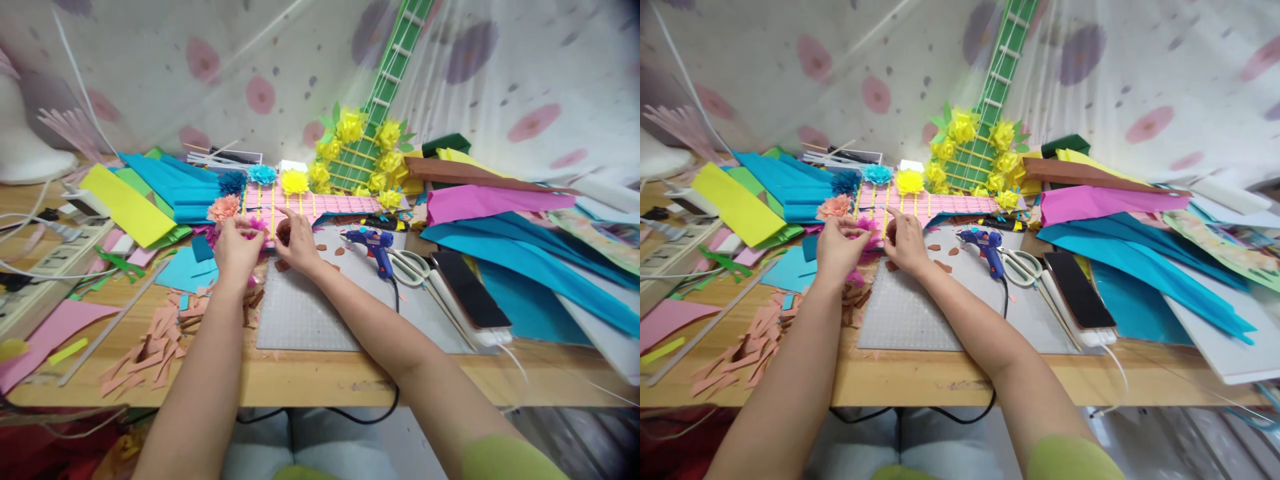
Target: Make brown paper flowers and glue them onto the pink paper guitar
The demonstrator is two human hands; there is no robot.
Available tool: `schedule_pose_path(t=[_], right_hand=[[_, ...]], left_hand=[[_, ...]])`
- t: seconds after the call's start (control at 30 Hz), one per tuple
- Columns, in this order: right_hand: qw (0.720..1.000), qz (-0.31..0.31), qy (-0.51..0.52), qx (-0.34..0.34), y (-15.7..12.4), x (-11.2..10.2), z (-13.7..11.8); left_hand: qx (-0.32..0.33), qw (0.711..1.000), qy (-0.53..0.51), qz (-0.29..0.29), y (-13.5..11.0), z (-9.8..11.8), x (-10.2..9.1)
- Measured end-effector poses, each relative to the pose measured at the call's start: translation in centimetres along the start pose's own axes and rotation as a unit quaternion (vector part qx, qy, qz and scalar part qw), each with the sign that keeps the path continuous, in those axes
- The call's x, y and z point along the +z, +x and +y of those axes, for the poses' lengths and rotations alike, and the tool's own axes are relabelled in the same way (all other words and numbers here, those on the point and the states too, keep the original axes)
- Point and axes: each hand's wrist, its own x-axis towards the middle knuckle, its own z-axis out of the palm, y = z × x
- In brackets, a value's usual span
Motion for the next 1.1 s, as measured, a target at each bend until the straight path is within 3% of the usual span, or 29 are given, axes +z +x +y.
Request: schedule_pose_path(t=[0.33,0.53,0.77,1.1], right_hand=[[0.997,0.02,0.064,0.044,-0.4,0.0,1.0],[0.997,0.027,0.051,0.045,-0.3,-0.1,1.0],[0.998,0.042,0.029,0.035,-0.1,-0.2,1.5],[0.999,0.017,0.002,0.028,-0.1,-0.5,1.4]], left_hand=[[0.049,0.992,0.114,-0.015,-1.1,0.5,1.5],[0.062,0.985,0.161,-0.022,-0.9,0.2,2.0],[0.037,0.979,0.194,-0.051,-0.4,0.5,2.4],[0.004,0.979,0.197,-0.055,0.3,0.8,2.6]])
